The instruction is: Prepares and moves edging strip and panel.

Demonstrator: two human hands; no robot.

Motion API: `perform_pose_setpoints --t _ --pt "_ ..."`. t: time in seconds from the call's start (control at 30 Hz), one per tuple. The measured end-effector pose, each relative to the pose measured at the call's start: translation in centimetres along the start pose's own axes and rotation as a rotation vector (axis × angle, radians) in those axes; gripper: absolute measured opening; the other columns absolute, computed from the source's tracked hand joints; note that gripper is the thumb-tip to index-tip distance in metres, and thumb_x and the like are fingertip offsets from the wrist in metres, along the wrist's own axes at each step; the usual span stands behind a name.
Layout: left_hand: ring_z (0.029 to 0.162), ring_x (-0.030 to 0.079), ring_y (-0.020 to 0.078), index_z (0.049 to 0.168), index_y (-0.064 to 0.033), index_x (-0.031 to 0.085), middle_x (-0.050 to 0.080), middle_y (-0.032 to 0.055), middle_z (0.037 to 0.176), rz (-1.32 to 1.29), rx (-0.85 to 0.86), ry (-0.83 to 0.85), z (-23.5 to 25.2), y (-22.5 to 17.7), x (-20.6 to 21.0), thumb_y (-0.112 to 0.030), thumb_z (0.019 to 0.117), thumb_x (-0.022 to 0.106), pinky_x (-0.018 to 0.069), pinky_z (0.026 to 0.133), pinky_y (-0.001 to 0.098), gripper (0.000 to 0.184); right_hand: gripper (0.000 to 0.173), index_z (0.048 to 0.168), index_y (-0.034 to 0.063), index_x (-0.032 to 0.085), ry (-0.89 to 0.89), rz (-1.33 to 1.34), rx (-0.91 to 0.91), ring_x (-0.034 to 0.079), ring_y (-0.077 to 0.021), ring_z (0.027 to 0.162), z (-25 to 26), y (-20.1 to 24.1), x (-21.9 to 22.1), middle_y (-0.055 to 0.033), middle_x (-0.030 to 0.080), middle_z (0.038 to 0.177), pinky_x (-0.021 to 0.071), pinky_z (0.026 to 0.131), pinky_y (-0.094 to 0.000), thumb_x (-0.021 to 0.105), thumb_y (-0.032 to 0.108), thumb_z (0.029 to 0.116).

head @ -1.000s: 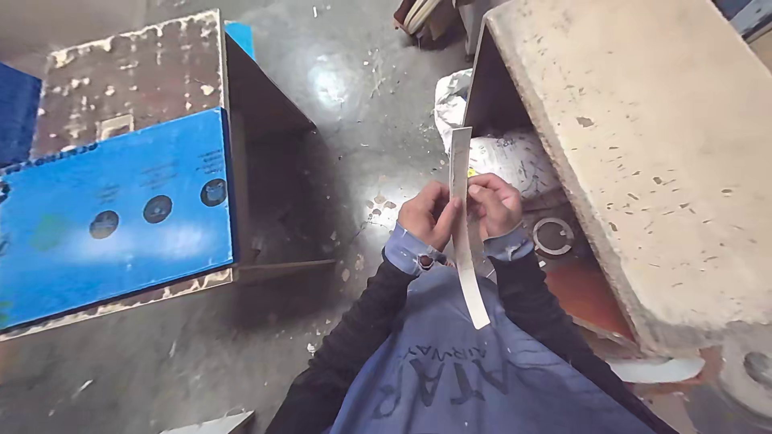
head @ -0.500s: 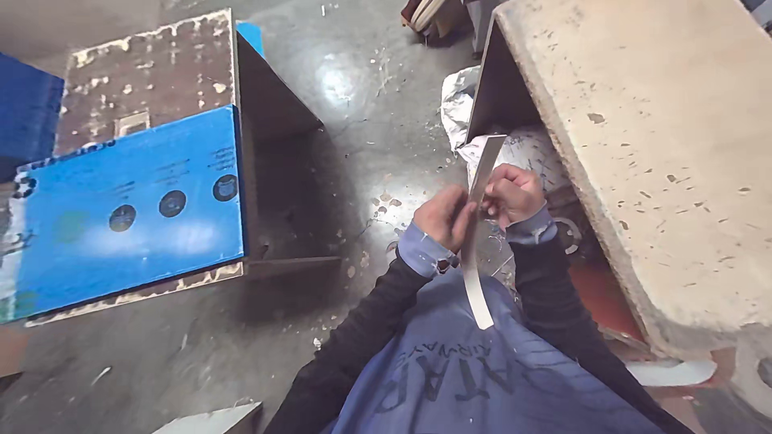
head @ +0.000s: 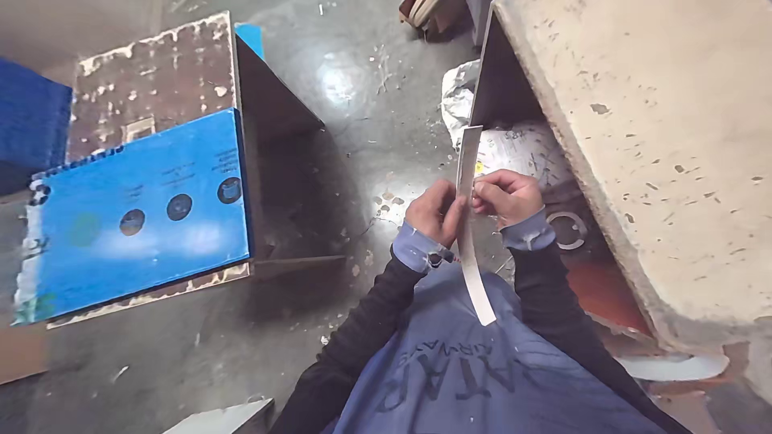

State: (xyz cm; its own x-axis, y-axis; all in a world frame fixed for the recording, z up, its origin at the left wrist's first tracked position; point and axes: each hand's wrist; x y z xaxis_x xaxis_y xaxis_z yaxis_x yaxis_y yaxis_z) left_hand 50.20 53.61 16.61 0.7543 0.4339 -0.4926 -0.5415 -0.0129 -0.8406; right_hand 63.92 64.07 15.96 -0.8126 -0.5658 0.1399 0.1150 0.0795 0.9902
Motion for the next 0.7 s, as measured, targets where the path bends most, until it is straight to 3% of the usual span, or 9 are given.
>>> perform_pose_setpoints --t 0.17,0.3,0.4,0.57,0.63,0.7 --pt "0.064 0.066 0.0162 0.102 -0.0012 0.066 0.068 0.0075 0.077 0.127 0.059 -0.013 0.0 -0.4 0.0 -0.017 0.0986 0.064 0.0586 0.061 0.0372 0.016 0.007 0.099 0.0041 0.073 -0.031 -0.091 -0.030 0.068 -0.0094 0.061 0.0 0.9 -0.1 -0.0035 0.072 0.077 0.0614 0.058 -0.0265 0.070 0.005 0.0926" --pt "0.067 0.067 0.0191 0.099 -0.0009 0.067 0.068 0.0092 0.081 0.286 0.126 -0.017 -0.2 -1.1 0.1 -0.017 0.0984 0.065 0.0591 0.062 0.0392 0.016 0.003 0.089 0.0073 0.072 -0.060 -0.227 -0.042 0.063 -0.0091 0.052 0.1 1.4 -0.1 -0.0016 0.068 0.068 0.0567 0.049 -0.0273 0.073 0.010 0.0882" --pt "0.066 0.066 0.0183 0.099 -0.0005 0.068 0.068 0.0098 0.083 0.317 0.154 -0.021 -0.3 -1.7 0.2 -0.016 0.0976 0.065 0.0593 0.060 0.0374 0.015 0.006 0.083 0.0076 0.069 -0.069 -0.332 0.038 0.062 -0.0092 0.049 0.8 2.4 -0.1 0.0003 0.065 0.062 0.0565 0.048 -0.0300 0.071 0.013 0.0846" --pt "0.060 0.064 0.0174 0.095 -0.0008 0.068 0.067 0.0092 0.079 0.345 0.209 -0.092 -0.2 -2.6 0.7 -0.013 0.0939 0.067 0.0571 0.053 0.0354 0.012 0.013 0.088 0.0101 0.070 -0.085 -0.485 0.013 0.059 -0.0101 0.052 0.8 2.6 0.0 0.0017 0.062 0.064 0.0533 0.049 -0.0348 0.066 0.021 0.0824" --pt "0.059 0.064 0.0169 0.095 -0.0032 0.069 0.067 0.0069 0.077 0.376 0.182 -0.092 -0.3 -2.6 0.9 -0.016 0.0943 0.067 0.0569 0.053 0.0365 0.013 0.014 0.089 0.0113 0.070 -0.092 -0.524 0.009 0.056 -0.0133 0.051 0.6 2.3 0.0 -0.0003 0.061 0.063 0.0487 0.048 -0.0383 0.066 0.023 0.0846" --pt "0.060 0.065 0.0165 0.098 -0.0042 0.070 0.068 0.0055 0.077 0.374 0.163 -0.070 0.0 -2.2 1.0 -0.020 0.0969 0.064 0.0576 0.055 0.0370 0.017 0.012 0.087 0.0115 0.069 -0.107 -0.549 0.027 0.057 -0.0137 0.052 0.9 2.1 -0.1 -0.0002 0.060 0.064 0.0498 0.050 -0.0392 0.066 0.023 0.0845"
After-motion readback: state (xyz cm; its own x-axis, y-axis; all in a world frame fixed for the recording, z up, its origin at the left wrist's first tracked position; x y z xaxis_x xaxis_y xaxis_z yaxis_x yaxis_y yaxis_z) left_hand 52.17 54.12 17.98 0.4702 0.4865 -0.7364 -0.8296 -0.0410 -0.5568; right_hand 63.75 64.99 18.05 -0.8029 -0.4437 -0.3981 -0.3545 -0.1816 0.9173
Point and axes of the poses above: each hand's wrist, its own z-axis towards the middle knuckle, its own x-axis out of the palm, y = z × x
